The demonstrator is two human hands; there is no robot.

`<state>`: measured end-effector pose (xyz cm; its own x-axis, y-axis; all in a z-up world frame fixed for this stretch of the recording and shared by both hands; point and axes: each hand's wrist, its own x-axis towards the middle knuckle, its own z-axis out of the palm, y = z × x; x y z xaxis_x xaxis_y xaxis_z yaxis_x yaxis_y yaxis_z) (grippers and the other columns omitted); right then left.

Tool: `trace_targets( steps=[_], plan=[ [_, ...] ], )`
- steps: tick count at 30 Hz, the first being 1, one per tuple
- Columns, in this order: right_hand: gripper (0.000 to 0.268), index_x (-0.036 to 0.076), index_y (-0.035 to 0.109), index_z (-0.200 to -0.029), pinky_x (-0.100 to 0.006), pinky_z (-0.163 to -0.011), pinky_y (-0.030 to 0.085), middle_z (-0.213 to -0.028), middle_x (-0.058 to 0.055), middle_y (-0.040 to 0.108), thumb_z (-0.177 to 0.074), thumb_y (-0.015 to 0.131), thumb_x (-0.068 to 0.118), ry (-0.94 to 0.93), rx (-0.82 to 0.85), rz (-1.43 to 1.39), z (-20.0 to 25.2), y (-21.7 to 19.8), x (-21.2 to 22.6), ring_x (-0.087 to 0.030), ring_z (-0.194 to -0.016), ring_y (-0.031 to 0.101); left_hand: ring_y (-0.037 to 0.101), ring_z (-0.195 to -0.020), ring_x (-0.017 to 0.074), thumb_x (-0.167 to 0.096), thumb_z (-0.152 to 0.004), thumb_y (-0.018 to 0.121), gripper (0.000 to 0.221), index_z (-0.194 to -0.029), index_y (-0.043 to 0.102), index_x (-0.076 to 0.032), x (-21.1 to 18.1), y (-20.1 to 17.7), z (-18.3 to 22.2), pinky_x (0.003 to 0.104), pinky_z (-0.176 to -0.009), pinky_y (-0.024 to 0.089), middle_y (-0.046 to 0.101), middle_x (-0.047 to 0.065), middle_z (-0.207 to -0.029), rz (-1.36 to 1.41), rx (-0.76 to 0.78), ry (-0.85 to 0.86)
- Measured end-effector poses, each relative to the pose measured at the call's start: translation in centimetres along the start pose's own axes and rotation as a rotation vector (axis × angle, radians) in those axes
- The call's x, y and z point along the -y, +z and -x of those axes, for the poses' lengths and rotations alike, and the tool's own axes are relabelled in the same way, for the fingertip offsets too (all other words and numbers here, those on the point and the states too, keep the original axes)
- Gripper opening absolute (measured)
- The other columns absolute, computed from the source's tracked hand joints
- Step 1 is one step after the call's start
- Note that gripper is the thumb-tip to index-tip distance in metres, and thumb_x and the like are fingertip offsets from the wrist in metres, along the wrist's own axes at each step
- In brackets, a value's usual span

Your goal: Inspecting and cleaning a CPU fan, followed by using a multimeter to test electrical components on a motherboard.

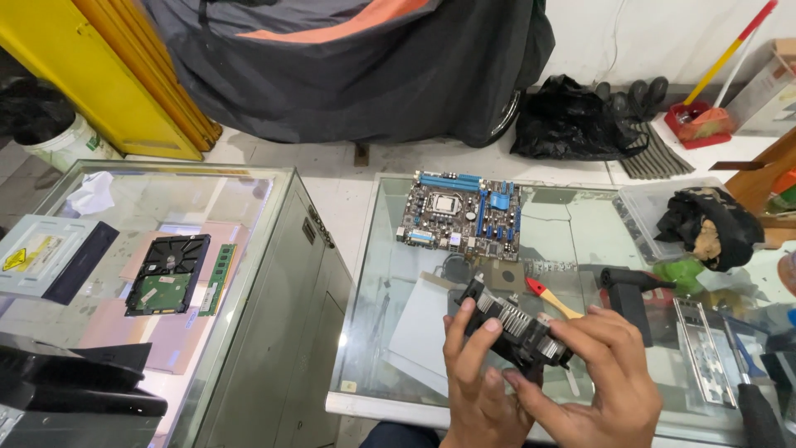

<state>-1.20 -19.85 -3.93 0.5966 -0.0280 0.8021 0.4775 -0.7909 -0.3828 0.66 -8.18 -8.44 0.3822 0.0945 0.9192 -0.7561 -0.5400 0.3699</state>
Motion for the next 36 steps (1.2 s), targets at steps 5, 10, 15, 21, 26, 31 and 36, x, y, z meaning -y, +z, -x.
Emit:
trace_targets(
  steps=[5, 10, 15, 21, 26, 31, 36],
  plan=[
    [0.058, 0.003, 0.071, -0.114, -0.037, -0.099, 0.055, -0.112, -0.014, 0.067, -0.067, 0.091, 0.03, 0.139, 0.031, -0.018, -0.5, -0.4, 0.8, -0.026, -0.102, 0.068, 0.056, -0.137, 0.0527, -0.012, -0.108, 0.053, 0.082, -0.168, -0.001, -0.025, 0.4, 0.5, 0.3, 0.067, -0.122, 0.038, 0.044, 0.02, -0.145, -0.04, -0.017, -0.01],
    [0.059, -0.001, 0.071, -0.111, -0.039, -0.097, 0.056, -0.11, -0.019, 0.069, -0.065, 0.09, 0.031, 0.165, 0.028, -0.077, -0.5, -0.2, 0.4, -0.027, -0.1, 0.07, 0.06, -0.137, 0.0535, -0.016, -0.112, 0.051, 0.075, -0.167, 0.0, -0.02, 0.6, -0.1, 0.6, 0.064, -0.124, 0.038, 0.037, 0.035, -0.147, -0.076, 0.034, -0.008],
    [0.062, -0.004, 0.064, -0.115, -0.033, -0.088, 0.058, -0.109, -0.022, 0.066, -0.067, 0.089, 0.027, 0.131, -0.114, -0.148, 0.5, 0.7, -1.3, -0.027, -0.099, 0.067, 0.033, -0.153, 0.0596, -0.025, -0.098, 0.076, 0.099, -0.164, 0.004, -0.01, 0.1, -0.3, 0.2, 0.065, -0.122, 0.042, 0.017, 0.037, -0.162, -0.066, 0.079, -0.233],
    [0.065, -0.01, 0.06, -0.115, -0.039, -0.096, 0.057, -0.109, -0.025, 0.063, -0.068, 0.09, 0.024, 0.0, -0.145, -0.138, 0.3, 1.0, -4.1, -0.034, -0.105, 0.064, 0.053, -0.14, 0.0325, -0.062, -0.087, 0.062, 0.091, -0.158, 0.028, -0.015, -0.2, -2.5, -4.6, 0.05, -0.117, 0.04, 0.053, 0.015, -0.152, 0.77, 0.16, -1.007],
    [0.057, -0.002, 0.063, -0.112, -0.041, -0.103, 0.057, -0.11, -0.018, 0.064, -0.072, 0.087, 0.03, -0.084, -0.099, -0.161, 0.5, 1.2, -3.1, -0.03, -0.104, 0.066, 0.049, -0.142, 0.0229, -0.061, -0.088, 0.06, 0.087, -0.155, 0.04, -0.009, 2.5, -2.3, -1.8, 0.04, -0.114, 0.041, 0.053, 0.012, -0.152, 1.036, 0.203, -1.201],
    [0.046, 0.006, 0.064, -0.11, -0.047, -0.111, 0.061, -0.113, -0.011, 0.065, -0.075, 0.085, 0.028, -0.126, -0.015, -0.273, 0.5, 1.3, -1.1, -0.023, -0.107, 0.068, 0.053, -0.139, 0.0264, -0.056, -0.076, 0.077, 0.098, -0.156, 0.042, -0.01, 3.3, -3.2, -2.1, 0.04, -0.113, 0.044, 0.057, 0.011, -0.149, 1.378, 0.108, -1.374],
    [0.044, 0.0, 0.058, -0.124, -0.05, -0.125, 0.053, -0.128, -0.02, 0.066, -0.084, 0.075, 0.011, -0.124, 0.099, -0.468, 0.3, 1.2, -2.1, -0.028, -0.125, 0.069, 0.057, -0.13, 0.0291, -0.057, -0.058, 0.101, 0.125, -0.153, 0.036, -0.009, 2.7, -4.1, -4.7, 0.043, -0.109, 0.049, 0.055, 0.017, -0.142, 1.417, 0.08, -1.155]
  ],
)
